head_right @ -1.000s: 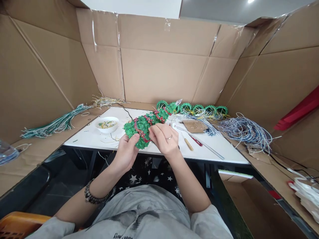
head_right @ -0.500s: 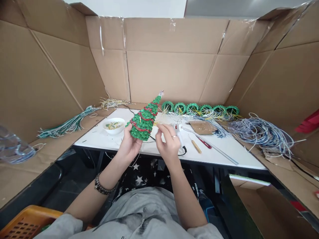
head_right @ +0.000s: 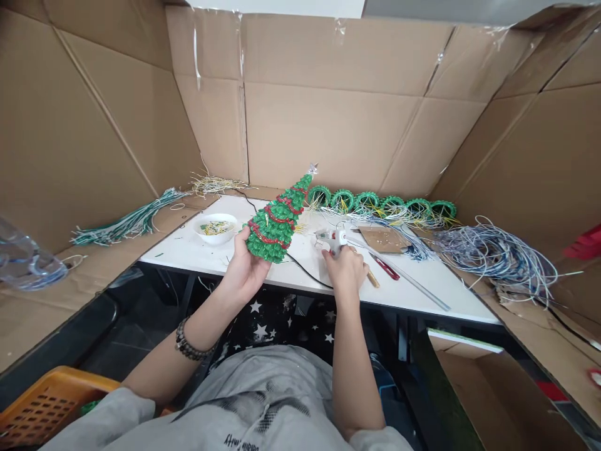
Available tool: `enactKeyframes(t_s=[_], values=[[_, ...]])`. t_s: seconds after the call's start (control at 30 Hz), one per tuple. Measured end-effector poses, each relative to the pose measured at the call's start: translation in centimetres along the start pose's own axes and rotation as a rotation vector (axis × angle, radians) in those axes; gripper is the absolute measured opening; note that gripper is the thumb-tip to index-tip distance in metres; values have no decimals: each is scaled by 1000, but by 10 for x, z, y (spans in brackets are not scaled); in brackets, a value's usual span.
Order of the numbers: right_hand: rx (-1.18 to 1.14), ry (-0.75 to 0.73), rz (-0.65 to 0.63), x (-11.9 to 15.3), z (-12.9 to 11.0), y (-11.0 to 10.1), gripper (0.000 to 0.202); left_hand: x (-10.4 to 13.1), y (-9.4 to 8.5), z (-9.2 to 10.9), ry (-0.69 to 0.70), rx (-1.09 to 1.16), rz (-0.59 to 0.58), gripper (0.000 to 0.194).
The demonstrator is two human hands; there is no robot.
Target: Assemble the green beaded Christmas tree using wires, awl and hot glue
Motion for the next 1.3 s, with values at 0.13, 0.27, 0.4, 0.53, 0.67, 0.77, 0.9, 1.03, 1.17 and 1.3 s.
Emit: enactKeyframes(t_s=[0.13, 0.27, 0.4, 0.53, 0.67, 0.77, 0.9, 1.03, 1.17, 1.3], values=[[-142, -4, -65, -8, -2, 0, 27, 1, -3, 1, -5, -12, 31, 36], [-366, -98, -41, 3, -13, -27, 39, 2, -2, 0, -17, -5, 26, 36], [-711, -435, 28, 29, -37, -77, 24, 3, -2, -2, -31, 12, 26, 35], [-648, -748, -28, 64, -62, -99, 17, 2, -1, -1, -30, 1, 17, 33], [-388, -925, -27, 89, -88, -98, 8, 1, -3, 3, 1, -22, 16, 31], [-283, -970, 24, 97, -98, -97, 8, 0, -4, 6, 32, -35, 9, 31], [-244, -967, 72, 98, -101, -99, 8, 0, -2, 5, 34, -54, -4, 31], [-240, -953, 78, 100, -103, -101, 4, 2, -2, 4, 37, -70, -5, 29], [-252, -971, 92, 103, -106, -103, 7, 1, -2, 3, 40, -69, -20, 28], [-230, -964, 88, 102, -106, -102, 7, 1, -2, 3, 39, -69, -23, 29]])
Point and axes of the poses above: each hand's wrist, its own x-axis away from the middle knuckle, its own y-axis out of the palm, z = x × y, the point moved 10 cm from there along -x, towards the middle knuckle, and after that the axes turned 10 degrees about x, right-handed, at the moved point
